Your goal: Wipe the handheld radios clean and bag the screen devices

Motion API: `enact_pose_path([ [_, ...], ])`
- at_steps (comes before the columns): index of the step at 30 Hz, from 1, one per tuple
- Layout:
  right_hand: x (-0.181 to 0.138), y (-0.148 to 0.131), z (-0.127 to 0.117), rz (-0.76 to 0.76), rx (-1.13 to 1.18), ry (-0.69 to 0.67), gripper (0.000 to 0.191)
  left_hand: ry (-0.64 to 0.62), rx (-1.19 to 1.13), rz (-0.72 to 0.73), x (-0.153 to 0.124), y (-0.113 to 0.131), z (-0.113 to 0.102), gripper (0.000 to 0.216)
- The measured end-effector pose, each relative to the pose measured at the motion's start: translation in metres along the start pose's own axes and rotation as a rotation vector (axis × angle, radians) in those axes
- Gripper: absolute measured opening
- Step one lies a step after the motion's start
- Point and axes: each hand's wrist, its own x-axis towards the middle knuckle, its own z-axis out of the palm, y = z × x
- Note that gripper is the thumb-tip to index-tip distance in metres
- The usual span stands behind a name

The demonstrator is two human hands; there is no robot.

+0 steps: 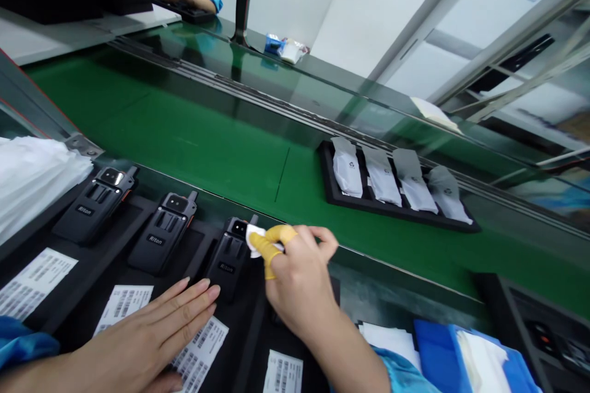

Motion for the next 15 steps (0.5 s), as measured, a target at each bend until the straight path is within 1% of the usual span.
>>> enact_pose_path([
  [3,0.008,-0.020,0.007,0.052,0.087,-0.084,0.019,-0.091,0.002,0.001,0.004,0.000,-0.004,0.055],
  [6,0.012,-0.027,0.013,0.100,0.059,-0.148,0.017,-0.113,-0.020,-0.012,0.005,0.000,-0.007,0.057],
  [9,0.007,-0.016,0.010,0.139,-0.018,-0.123,0.018,-0.107,-0.043,-0.008,0.004,0.000,-0.007,0.057],
  [12,0.000,0.000,0.000,0.169,-0.142,-0.066,0.018,-0.135,-0.038,-0.007,0.005,0.001,-0.007,0.058],
  [15,0.002,0.005,-0.007,0.161,-0.190,-0.027,0.020,-0.134,-0.037,-0.017,0.004,0.001,-0.008,0.057],
])
